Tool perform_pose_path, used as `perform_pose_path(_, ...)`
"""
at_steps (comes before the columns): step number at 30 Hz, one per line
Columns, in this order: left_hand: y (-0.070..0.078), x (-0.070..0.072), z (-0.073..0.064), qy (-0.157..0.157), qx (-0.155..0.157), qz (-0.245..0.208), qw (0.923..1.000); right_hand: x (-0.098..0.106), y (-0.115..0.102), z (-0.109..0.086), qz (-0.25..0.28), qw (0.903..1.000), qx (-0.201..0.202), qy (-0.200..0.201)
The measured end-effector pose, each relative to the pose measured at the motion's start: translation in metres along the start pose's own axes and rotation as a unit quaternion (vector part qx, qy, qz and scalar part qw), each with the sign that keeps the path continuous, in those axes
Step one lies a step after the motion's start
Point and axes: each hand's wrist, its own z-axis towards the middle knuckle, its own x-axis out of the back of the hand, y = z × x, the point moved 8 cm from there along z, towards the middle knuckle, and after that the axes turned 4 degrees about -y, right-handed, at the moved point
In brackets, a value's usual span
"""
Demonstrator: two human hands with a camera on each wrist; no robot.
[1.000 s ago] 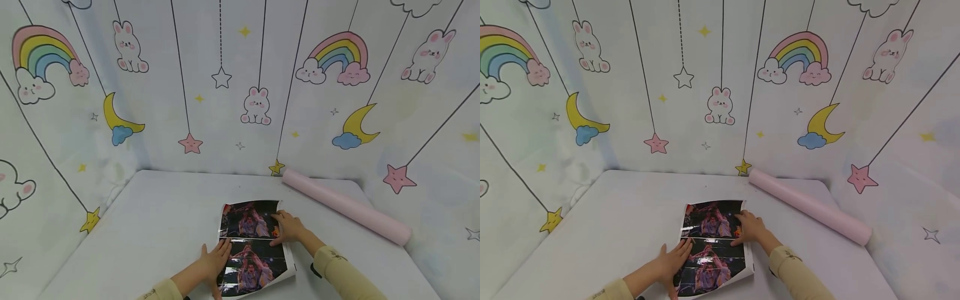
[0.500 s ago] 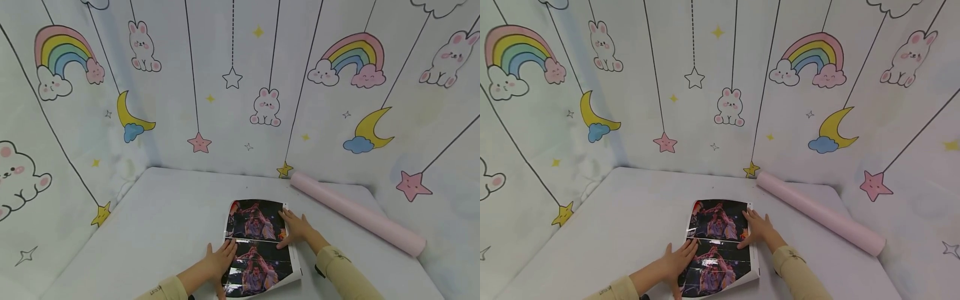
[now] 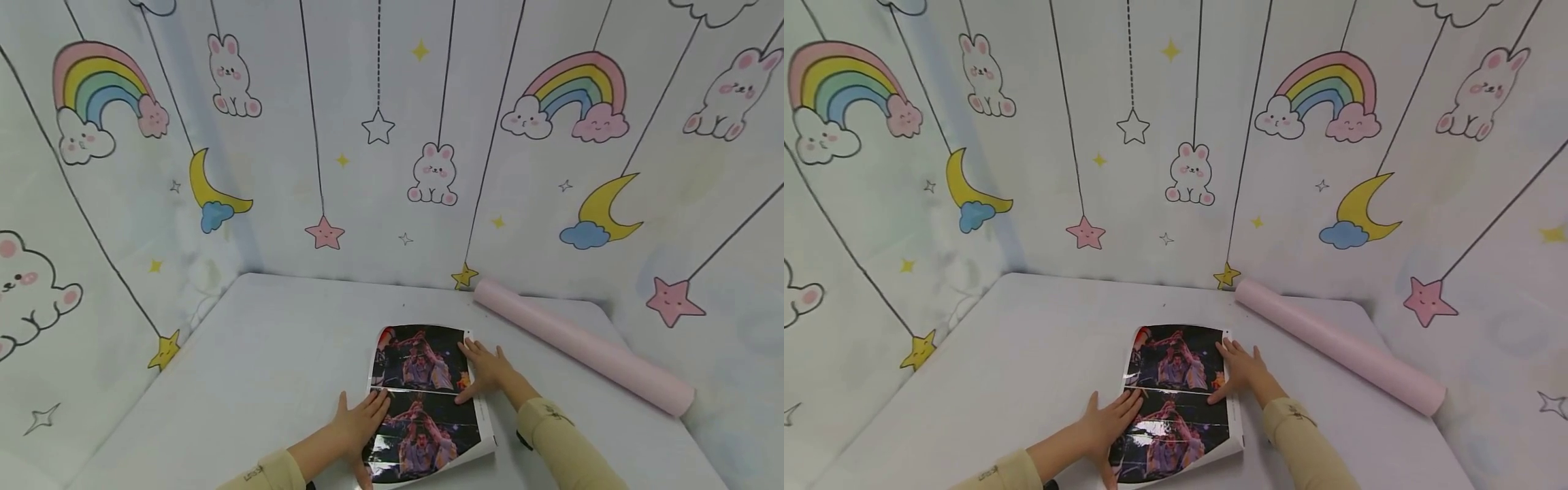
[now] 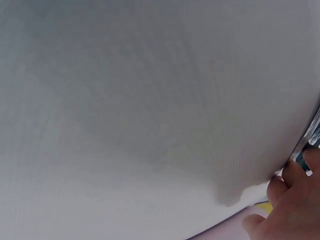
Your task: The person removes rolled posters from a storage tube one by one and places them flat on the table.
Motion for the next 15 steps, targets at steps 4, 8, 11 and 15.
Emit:
perform_pose_path(4,-0.0014,-0.0011,-0.0014,0.013,-0.011,-0.001,0.9998,0.0039,-0.0025,-0.003,-0.004,1.0,0.002,0.004)
perform_pose_path(8,-0.0027,0.0009,-0.0023,0.021,-0.02,-0.019,0.9994,0.0065,-0.0022,-0.0042,0.005,1.0,0.001,0.007)
perform_pose_path(11,-0.0035,0.0011,-0.0023,0.018,-0.021,-0.028,0.9992,0.0055,-0.0009,-0.0036,0.008,1.0,-0.002,0.004)
perform_pose_path(15,-0.0047,0.0002,-0.0021,0.012,-0.016,-0.023,0.9995,0.0017,0.0017,-0.0017,0.008,0.9999,-0.009,0.003)
